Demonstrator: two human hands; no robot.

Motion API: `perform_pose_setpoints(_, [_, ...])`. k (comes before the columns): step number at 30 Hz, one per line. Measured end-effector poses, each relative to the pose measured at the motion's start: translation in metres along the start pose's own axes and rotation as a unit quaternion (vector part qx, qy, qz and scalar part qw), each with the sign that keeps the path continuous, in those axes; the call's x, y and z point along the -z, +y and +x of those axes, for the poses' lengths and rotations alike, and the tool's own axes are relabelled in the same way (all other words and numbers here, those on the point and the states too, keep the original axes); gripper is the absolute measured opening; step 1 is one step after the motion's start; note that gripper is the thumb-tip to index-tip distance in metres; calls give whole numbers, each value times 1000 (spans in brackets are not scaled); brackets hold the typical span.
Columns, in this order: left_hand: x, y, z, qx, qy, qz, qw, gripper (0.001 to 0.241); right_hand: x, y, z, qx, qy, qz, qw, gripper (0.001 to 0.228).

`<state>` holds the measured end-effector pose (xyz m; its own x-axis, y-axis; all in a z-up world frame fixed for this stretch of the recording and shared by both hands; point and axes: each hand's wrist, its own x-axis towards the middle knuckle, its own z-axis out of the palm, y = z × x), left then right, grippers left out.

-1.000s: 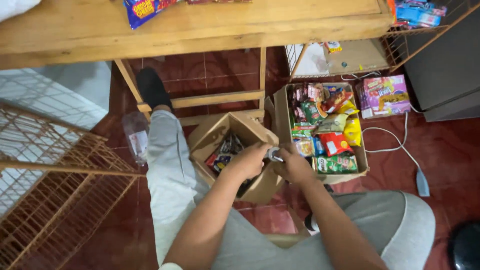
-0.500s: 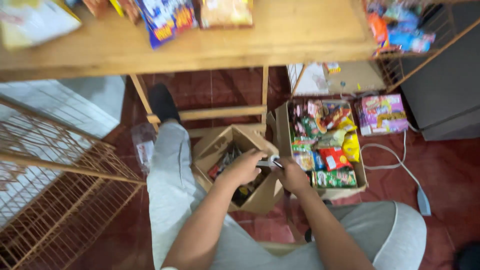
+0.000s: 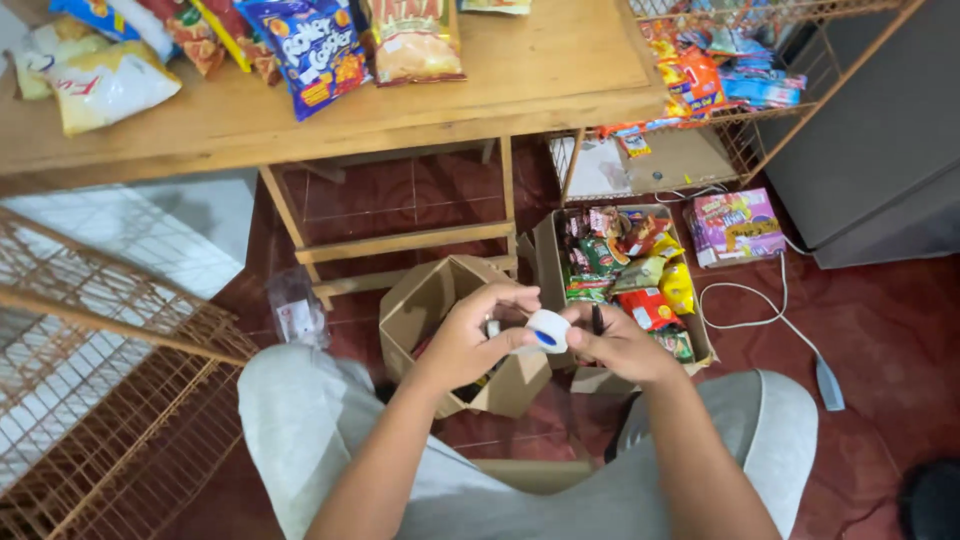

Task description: Labeling and applying tape to individual bags of snacks on a low shelf.

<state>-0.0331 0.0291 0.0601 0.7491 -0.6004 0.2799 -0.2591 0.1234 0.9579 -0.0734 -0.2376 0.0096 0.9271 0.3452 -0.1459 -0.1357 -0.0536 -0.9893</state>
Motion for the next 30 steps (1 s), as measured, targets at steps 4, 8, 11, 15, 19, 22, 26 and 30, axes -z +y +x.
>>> perform_pose_setpoints(4, [2, -1, -5, -12, -2, -22, 1000, 56, -5, -8, 7, 32, -45, -9, 998, 32])
perform_pose_setpoints(8, [9, -16, -3, 7, 13, -24, 1000, 49, -11, -9, 16, 19, -49, -33, 998, 29])
perform_pose_setpoints(11, [16, -9, 6, 13, 8, -27, 1000, 49, -13, -20, 19, -24, -42, -29, 998, 27])
perform_pose_setpoints(15, [17, 2, 6, 25, -12, 19, 999, 47, -17, -34, 17, -40, -56, 1, 998, 28])
perform_pose_setpoints(19, [10, -36, 7, 12, 23, 10, 1000, 45, -19, -17, 14, -62, -28, -2, 998, 30])
perform_pose_setpoints(22, [10, -44, 20, 18, 17, -8, 1000, 45, -17, -11, 22, -13, 19, -6, 1000, 29])
perform_pose_setpoints(26, [3, -49, 38, 27, 10, -17, 999, 44, -10, -3, 19, -2, 100, -6, 995, 27])
perform_pose_setpoints(30, [0, -42, 44, -4, 6, 63, 998, 45, -7, -2, 15, 36, 117, -27, 992, 25])
